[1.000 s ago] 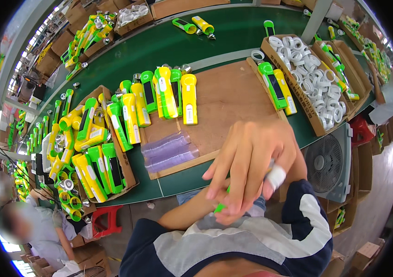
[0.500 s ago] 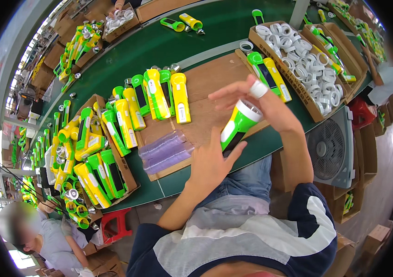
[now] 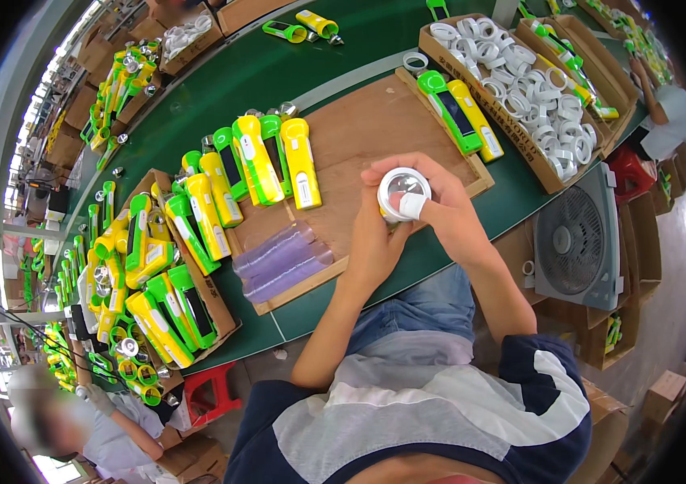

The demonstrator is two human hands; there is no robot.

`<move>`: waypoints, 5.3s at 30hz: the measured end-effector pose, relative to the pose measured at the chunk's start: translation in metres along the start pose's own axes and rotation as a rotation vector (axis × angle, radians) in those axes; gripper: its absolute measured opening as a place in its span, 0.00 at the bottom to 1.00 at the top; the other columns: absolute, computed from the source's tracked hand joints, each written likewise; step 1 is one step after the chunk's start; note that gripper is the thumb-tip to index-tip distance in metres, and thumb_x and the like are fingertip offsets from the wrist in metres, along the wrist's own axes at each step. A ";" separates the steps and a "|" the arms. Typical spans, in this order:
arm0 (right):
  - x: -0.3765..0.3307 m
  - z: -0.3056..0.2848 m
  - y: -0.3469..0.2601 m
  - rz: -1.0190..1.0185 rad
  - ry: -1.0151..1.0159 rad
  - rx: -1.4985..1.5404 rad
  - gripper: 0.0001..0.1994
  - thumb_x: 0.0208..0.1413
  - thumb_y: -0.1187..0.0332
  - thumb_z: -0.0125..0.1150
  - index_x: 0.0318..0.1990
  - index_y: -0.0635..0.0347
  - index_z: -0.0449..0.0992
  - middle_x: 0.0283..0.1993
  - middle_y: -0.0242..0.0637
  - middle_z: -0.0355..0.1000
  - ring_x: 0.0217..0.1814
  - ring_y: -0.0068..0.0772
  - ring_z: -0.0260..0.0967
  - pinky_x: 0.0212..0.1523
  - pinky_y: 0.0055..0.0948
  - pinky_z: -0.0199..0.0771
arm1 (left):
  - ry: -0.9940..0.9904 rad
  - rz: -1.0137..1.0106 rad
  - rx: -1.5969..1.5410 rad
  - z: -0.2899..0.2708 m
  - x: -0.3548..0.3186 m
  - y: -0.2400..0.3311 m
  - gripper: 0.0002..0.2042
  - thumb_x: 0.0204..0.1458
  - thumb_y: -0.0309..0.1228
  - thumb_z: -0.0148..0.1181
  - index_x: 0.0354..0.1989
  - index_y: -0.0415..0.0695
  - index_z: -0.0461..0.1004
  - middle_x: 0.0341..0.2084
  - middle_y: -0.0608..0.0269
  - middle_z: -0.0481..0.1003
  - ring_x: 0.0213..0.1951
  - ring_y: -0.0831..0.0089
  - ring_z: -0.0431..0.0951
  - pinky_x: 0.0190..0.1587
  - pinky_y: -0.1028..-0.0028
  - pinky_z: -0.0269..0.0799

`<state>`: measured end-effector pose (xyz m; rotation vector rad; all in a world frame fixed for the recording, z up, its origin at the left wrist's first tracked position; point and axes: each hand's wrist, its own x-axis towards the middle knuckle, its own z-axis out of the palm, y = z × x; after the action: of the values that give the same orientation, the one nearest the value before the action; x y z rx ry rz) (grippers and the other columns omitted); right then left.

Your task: The person assembles handheld flashlights by hand, fitting together flashlight casings, reflector units, battery compartments, and screw caps.

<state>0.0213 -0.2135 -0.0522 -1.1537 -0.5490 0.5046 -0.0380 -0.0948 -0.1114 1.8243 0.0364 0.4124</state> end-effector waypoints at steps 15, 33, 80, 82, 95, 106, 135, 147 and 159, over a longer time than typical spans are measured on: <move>0.008 0.000 0.004 0.011 0.055 -0.079 0.12 0.54 0.78 0.57 0.47 0.65 0.75 0.47 0.38 0.77 0.49 0.26 0.73 0.53 0.26 0.72 | 0.086 -0.037 -0.066 0.009 0.006 -0.016 0.14 0.47 0.22 0.66 0.43 0.38 0.74 0.36 0.56 0.79 0.39 0.64 0.80 0.40 0.69 0.75; 0.013 0.013 -0.036 -0.244 -0.966 -0.004 0.21 0.40 0.67 0.78 0.43 0.58 0.78 0.40 0.34 0.79 0.44 0.37 0.77 0.50 0.35 0.74 | -0.125 0.177 -0.020 -0.015 -0.022 0.005 0.18 0.41 0.29 0.71 0.42 0.40 0.76 0.36 0.56 0.80 0.38 0.60 0.81 0.40 0.67 0.76; -0.012 0.017 -0.041 0.251 -0.548 0.205 0.20 0.56 0.70 0.53 0.57 0.65 0.68 0.51 0.37 0.71 0.56 0.27 0.67 0.57 0.29 0.65 | -0.417 -0.050 -0.312 -0.055 -0.033 0.022 0.29 0.31 0.29 0.75 0.48 0.42 0.73 0.40 0.59 0.78 0.44 0.64 0.78 0.49 0.64 0.73; -0.008 0.020 -0.045 0.319 -0.502 0.196 0.22 0.56 0.68 0.56 0.57 0.65 0.69 0.51 0.37 0.72 0.56 0.27 0.68 0.57 0.30 0.65 | -0.424 0.039 -0.340 -0.054 -0.033 0.020 0.31 0.31 0.29 0.75 0.49 0.42 0.72 0.41 0.59 0.77 0.45 0.65 0.78 0.50 0.65 0.72; 0.005 0.001 -0.021 -0.034 -0.288 -0.363 0.14 0.59 0.68 0.56 0.49 0.65 0.78 0.47 0.42 0.77 0.45 0.33 0.76 0.49 0.32 0.74 | -0.119 -0.055 -0.095 -0.022 -0.029 0.024 0.19 0.42 0.23 0.68 0.44 0.38 0.71 0.28 0.55 0.79 0.27 0.62 0.80 0.32 0.64 0.76; 0.006 0.007 -0.010 0.268 0.045 -0.100 0.18 0.52 0.69 0.66 0.51 0.63 0.77 0.45 0.40 0.78 0.39 0.26 0.77 0.37 0.24 0.81 | -0.185 -0.443 -0.227 -0.014 -0.009 0.028 0.09 0.53 0.23 0.62 0.39 0.39 0.68 0.19 0.66 0.72 0.17 0.78 0.72 0.19 0.77 0.64; 0.001 -0.010 -0.023 0.314 -0.083 0.623 0.24 0.62 0.57 0.49 0.59 0.66 0.68 0.53 0.46 0.73 0.51 0.41 0.74 0.46 0.40 0.79 | -0.412 -0.339 -0.833 -0.028 -0.022 0.022 0.20 0.64 0.42 0.51 0.56 0.39 0.63 0.31 0.58 0.74 0.23 0.76 0.74 0.26 0.77 0.70; -0.025 0.001 -0.043 0.188 -0.287 0.347 0.27 0.52 0.70 0.64 0.60 0.63 0.66 0.56 0.41 0.73 0.48 0.23 0.75 0.37 0.18 0.79 | -0.722 -0.315 -0.903 -0.037 -0.042 -0.021 0.42 0.55 0.57 0.60 0.68 0.40 0.54 0.53 0.53 0.70 0.54 0.62 0.73 0.54 0.63 0.71; -0.023 0.017 -0.027 -0.107 -0.244 0.131 0.30 0.52 0.78 0.56 0.65 0.64 0.59 0.56 0.41 0.68 0.58 0.29 0.65 0.59 0.30 0.65 | -0.215 0.202 -0.346 -0.016 -0.027 -0.030 0.23 0.62 0.27 0.45 0.65 0.35 0.55 0.58 0.50 0.65 0.60 0.62 0.67 0.63 0.64 0.61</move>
<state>-0.0044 -0.2249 -0.0248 -0.9380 -0.7733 0.5839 -0.0628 -0.0772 -0.1427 1.5238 -0.3500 0.3369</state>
